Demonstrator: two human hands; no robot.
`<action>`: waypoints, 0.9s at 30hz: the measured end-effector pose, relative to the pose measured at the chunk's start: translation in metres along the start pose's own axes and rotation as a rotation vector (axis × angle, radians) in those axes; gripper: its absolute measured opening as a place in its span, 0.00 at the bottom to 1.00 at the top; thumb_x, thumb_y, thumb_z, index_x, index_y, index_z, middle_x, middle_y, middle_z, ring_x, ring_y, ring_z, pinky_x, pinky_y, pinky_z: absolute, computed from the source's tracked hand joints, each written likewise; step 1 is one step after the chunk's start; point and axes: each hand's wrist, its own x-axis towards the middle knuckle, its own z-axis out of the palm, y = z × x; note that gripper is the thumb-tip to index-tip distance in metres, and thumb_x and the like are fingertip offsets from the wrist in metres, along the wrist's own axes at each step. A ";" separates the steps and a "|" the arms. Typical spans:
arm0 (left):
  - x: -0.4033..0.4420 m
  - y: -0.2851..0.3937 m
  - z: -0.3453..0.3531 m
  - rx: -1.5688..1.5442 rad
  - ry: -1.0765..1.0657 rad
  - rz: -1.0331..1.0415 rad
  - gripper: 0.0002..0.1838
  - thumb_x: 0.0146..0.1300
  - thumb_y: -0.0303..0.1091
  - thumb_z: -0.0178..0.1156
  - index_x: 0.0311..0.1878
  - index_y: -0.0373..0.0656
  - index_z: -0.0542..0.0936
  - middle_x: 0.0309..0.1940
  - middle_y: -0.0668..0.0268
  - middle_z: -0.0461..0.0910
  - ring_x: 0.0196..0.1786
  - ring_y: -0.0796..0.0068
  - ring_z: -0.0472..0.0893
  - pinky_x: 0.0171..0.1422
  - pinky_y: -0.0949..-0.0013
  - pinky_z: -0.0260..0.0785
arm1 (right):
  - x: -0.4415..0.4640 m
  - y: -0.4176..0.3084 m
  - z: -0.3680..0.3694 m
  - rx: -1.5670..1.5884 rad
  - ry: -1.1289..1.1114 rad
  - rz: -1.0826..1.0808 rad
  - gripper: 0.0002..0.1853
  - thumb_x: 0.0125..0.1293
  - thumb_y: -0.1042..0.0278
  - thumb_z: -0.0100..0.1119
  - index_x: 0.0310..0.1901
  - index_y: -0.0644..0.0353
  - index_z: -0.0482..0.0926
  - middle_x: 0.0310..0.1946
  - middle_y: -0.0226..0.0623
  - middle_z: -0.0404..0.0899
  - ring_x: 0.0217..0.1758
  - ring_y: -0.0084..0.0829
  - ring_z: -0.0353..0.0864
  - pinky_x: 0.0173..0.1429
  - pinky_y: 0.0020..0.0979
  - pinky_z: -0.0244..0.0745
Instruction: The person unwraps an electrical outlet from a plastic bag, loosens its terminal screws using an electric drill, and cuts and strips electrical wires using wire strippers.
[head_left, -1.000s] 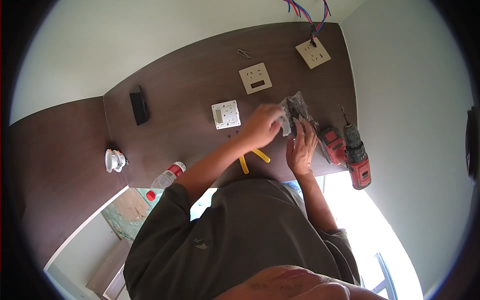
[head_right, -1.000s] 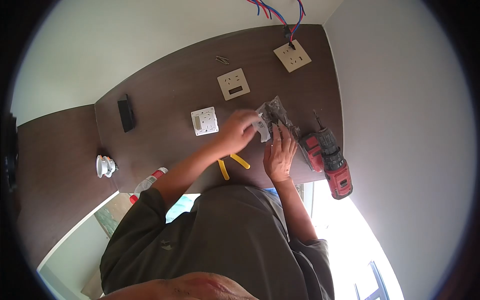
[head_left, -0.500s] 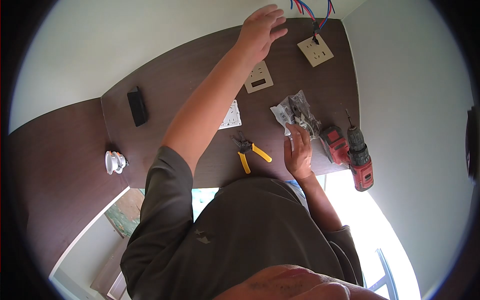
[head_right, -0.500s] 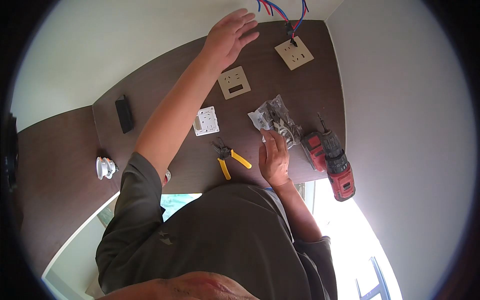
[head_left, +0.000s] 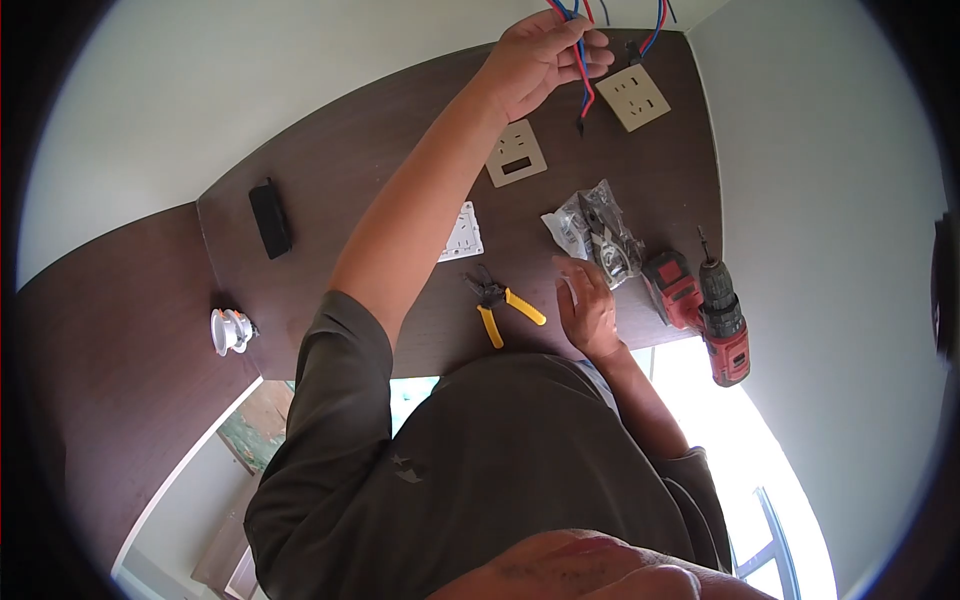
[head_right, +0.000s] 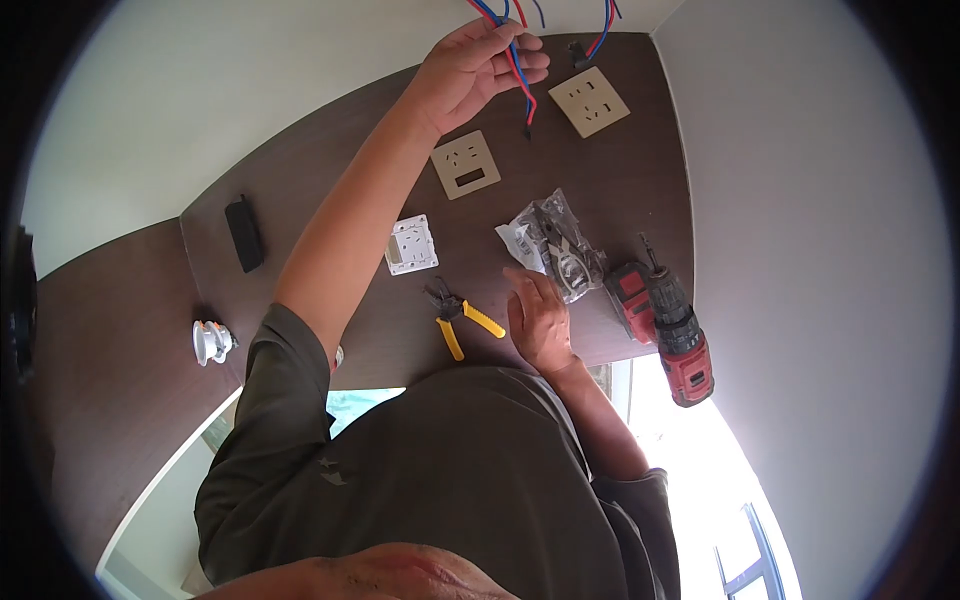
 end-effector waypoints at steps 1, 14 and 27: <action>-0.007 0.005 0.003 -0.016 0.022 -0.025 0.15 0.75 0.35 0.59 0.57 0.35 0.79 0.43 0.59 0.84 0.49 0.61 0.85 0.62 0.53 0.79 | 0.000 -0.002 0.001 0.004 -0.007 -0.002 0.16 0.66 0.80 0.57 0.55 0.64 0.79 0.49 0.50 0.81 0.52 0.51 0.82 0.56 0.43 0.78; -0.038 0.024 0.021 0.253 0.167 -0.095 0.16 0.79 0.35 0.53 0.62 0.35 0.77 0.35 0.62 0.81 0.31 0.77 0.76 0.36 0.71 0.69 | 0.004 -0.014 -0.009 0.070 -0.024 -0.042 0.18 0.67 0.81 0.56 0.58 0.65 0.77 0.45 0.50 0.82 0.46 0.48 0.85 0.50 0.41 0.80; -0.052 0.031 0.008 1.260 0.190 0.155 0.15 0.79 0.33 0.49 0.60 0.38 0.78 0.35 0.65 0.83 0.30 0.78 0.76 0.37 0.71 0.70 | -0.003 -0.012 -0.010 0.099 -0.055 0.008 0.23 0.66 0.82 0.56 0.63 0.64 0.74 0.42 0.46 0.81 0.43 0.42 0.85 0.49 0.39 0.80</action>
